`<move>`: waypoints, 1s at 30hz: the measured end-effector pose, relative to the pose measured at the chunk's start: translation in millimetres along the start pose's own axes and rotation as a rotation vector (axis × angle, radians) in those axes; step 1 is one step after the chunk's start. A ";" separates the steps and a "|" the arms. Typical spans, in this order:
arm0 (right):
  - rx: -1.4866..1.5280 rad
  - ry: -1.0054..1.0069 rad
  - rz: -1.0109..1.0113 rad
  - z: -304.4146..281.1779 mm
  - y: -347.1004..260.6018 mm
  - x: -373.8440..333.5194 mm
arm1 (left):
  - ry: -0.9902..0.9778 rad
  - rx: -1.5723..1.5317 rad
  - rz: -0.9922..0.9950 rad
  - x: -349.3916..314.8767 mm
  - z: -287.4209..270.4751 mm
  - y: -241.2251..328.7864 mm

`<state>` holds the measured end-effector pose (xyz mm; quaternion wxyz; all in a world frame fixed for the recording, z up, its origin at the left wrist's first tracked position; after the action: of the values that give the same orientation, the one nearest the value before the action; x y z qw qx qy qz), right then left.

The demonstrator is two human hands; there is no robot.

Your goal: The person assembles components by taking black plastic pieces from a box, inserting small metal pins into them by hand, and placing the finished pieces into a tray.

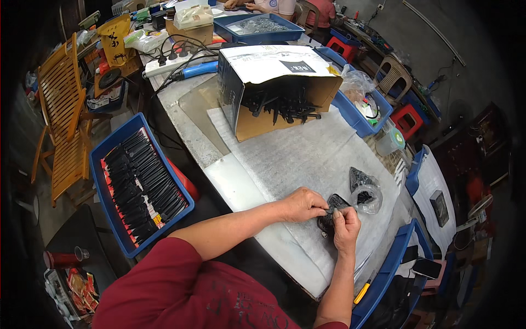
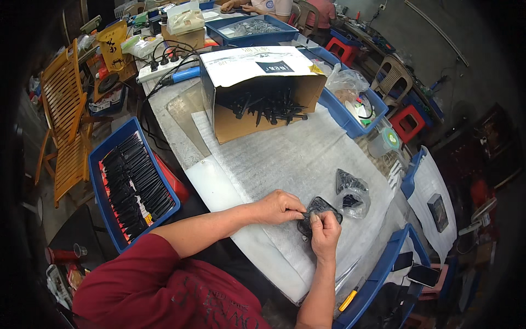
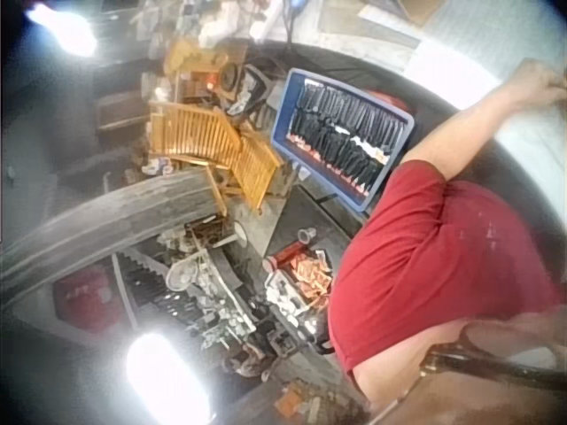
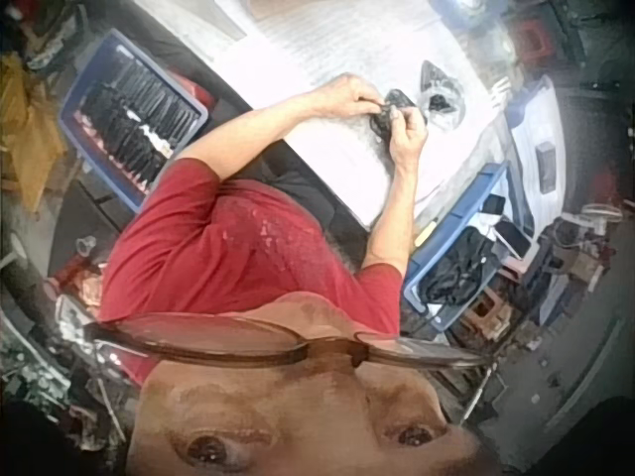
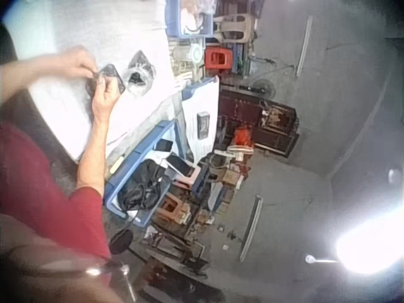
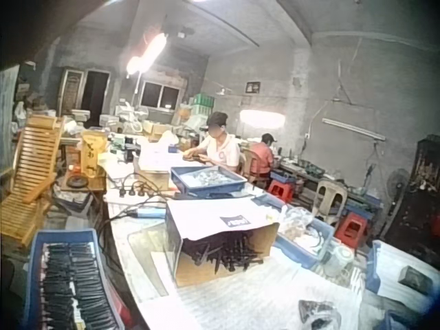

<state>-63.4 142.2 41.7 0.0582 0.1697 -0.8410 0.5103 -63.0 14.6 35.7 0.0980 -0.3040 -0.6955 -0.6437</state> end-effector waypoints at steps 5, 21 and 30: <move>0.008 -0.009 0.016 1.3 2.0 0.9 | 0.000 0.012 -0.019 -0.4 -0.6 0.1; 0.187 -0.032 0.102 2.1 9.9 -1.2 | -0.056 -0.053 -0.089 -0.3 1.4 -1.7; -0.021 -0.031 0.046 0.5 12.8 -1.5 | -0.062 -0.065 -0.085 -0.9 2.2 -3.1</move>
<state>-66.3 147.5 30.3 0.0355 0.1575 -0.8508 0.5000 -63.4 16.4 32.2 0.0390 -0.2968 -0.6892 -0.6599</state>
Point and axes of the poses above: each hand's wrist, its own x-axis towards the middle knuckle, its own z-axis out of the palm, y = z × x, the point moved 8 cm from there along x, towards the middle knuckle, and after that the axes turned 13 degrees about -x, right-handed, at the moved point
